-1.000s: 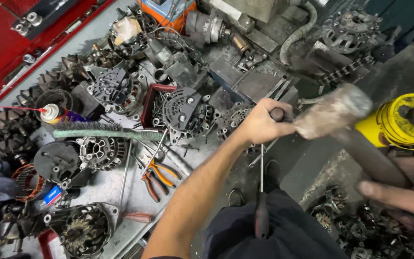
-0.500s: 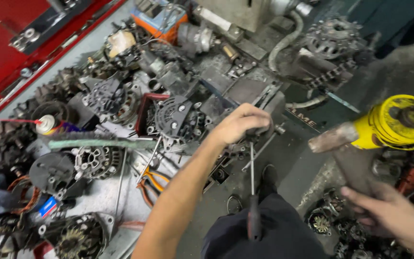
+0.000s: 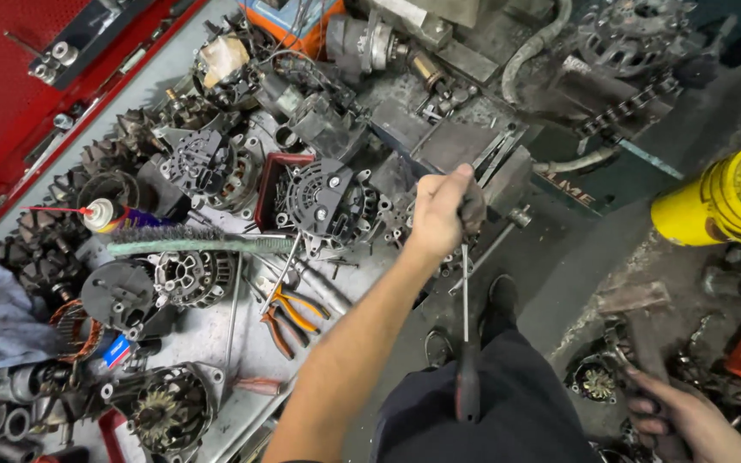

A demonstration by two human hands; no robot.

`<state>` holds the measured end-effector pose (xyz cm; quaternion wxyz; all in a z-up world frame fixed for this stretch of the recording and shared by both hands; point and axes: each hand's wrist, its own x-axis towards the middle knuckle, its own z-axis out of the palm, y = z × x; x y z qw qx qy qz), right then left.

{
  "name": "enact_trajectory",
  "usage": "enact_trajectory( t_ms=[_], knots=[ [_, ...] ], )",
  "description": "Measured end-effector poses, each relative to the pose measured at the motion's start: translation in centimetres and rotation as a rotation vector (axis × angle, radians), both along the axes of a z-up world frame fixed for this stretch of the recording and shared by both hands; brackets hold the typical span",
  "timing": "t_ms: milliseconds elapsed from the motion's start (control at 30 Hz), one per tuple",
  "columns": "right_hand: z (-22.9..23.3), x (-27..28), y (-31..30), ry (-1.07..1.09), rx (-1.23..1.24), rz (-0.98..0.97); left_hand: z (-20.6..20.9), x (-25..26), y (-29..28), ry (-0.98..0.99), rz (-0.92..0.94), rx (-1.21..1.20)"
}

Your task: The person uses a hammer and a screwdriver to strike and pry at a circular metal component clamped in a vise. After hammering, the person uses a wire brush to scrub the surface of the component. The workspace is cluttered with various mechanical parts and tools.

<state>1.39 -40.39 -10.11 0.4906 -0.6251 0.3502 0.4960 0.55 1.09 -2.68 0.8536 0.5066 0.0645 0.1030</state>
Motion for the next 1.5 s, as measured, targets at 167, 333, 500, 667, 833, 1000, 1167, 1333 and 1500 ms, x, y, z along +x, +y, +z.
enact_trajectory(
  t_ms=[167, 333, 500, 667, 833, 1000, 1167, 1333, 1500],
  knots=[
    [-2.2, 0.3, -1.4, 0.078, 0.062, -0.060, 0.9, -0.1, -2.0, -0.073, 0.389, 0.016],
    [-0.3, -0.6, 0.5, 0.027, 0.086, -0.039, 1.1, -0.2, -2.9, -0.038, 0.601, 0.075],
    [-3.5, -0.8, -0.8, 0.034, 0.135, 0.002, 2.1, -1.0, -1.9, -0.029, 0.533, 0.036],
    [-14.9, 2.1, -4.7, 0.272, 0.301, -0.058, 5.4, -2.3, -3.2, 0.003, 0.671, 0.424],
    [-37.9, 7.5, -14.5, -0.007, 0.653, 0.265, -1.8, -1.6, -4.5, -0.111, 0.579, 0.353],
    [-41.5, 9.5, -16.0, -0.753, 0.605, 1.120, -0.6, -1.0, -1.6, -0.065, 0.472, 0.434],
    [-38.8, 9.6, -15.9, -0.114, 0.730, 0.699, -0.5, -0.8, 0.8, -0.098, 0.319, 0.659],
    [-40.4, 9.5, -18.0, -0.610, 0.871, 1.000, 1.2, -0.7, 2.9, -0.131, 0.035, 0.610],
    [-34.2, 8.7, -14.4, 0.237, 0.599, 0.050, 0.1, 0.0, 4.1, -0.145, -0.226, 0.490]
  ],
)
